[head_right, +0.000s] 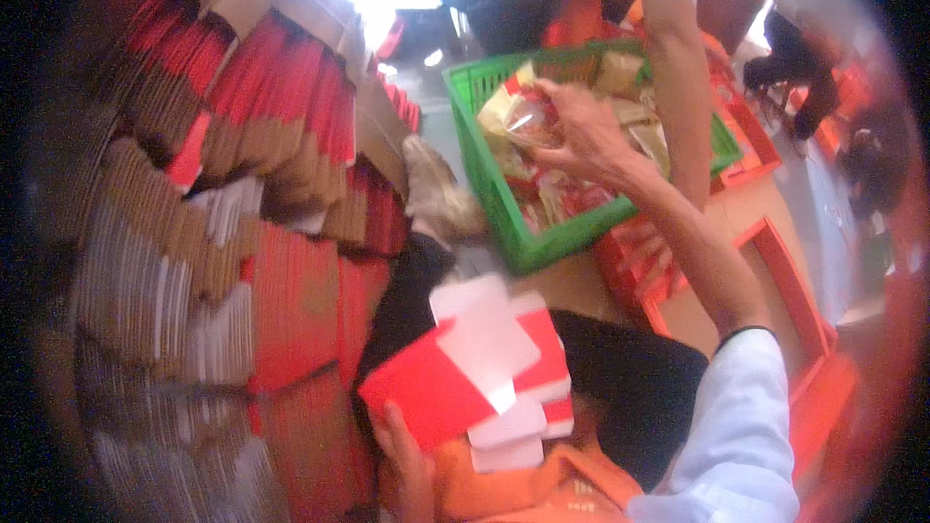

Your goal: The person sits on the floor and repeatedly picks up small packets from a green basket, places them into red paper envelopes, and folds the envelopes closed. The person stacks the finished envelopes on their lap.

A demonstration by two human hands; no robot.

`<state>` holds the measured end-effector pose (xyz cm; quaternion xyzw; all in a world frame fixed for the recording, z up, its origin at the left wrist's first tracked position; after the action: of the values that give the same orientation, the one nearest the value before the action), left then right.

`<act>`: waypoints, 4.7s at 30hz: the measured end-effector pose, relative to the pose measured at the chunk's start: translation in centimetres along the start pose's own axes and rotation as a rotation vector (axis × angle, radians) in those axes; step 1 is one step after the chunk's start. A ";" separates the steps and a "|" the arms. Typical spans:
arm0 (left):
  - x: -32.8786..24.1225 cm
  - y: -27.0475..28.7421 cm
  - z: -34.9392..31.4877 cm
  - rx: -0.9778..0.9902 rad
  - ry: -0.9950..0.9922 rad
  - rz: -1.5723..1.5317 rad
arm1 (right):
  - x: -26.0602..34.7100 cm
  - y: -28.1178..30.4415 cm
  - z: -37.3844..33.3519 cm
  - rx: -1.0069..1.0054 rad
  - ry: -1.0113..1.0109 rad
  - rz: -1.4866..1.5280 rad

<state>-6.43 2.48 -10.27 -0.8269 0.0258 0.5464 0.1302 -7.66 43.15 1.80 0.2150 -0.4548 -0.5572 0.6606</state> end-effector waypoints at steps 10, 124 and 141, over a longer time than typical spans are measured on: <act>0.4 -2.0 -3.3 0.100 -0.121 0.150 | 17.7 2.2 -14.9 0.504 0.461 -0.177; 2.8 3.0 -13.4 0.624 -0.403 0.540 | 25.0 -2.0 -33.5 0.210 -0.619 1.173; 0.7 -2.6 -6.1 0.437 -0.443 0.710 | 15.1 5.0 -29.3 0.075 -0.743 0.937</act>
<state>-0.20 3.58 -8.15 -0.5837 0.3930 0.7021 0.1088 19.16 23.97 -3.26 -0.1943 -0.7212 -0.2280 0.6247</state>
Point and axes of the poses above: each hand's wrist, its own z-axis towards the middle knuckle, its own y-axis out of the back of the hand, x = y × z, the point moved 2 cm from there along z, towards the middle knuckle, and after that the axes turned 11 degrees about z, right-handed, at the moved point
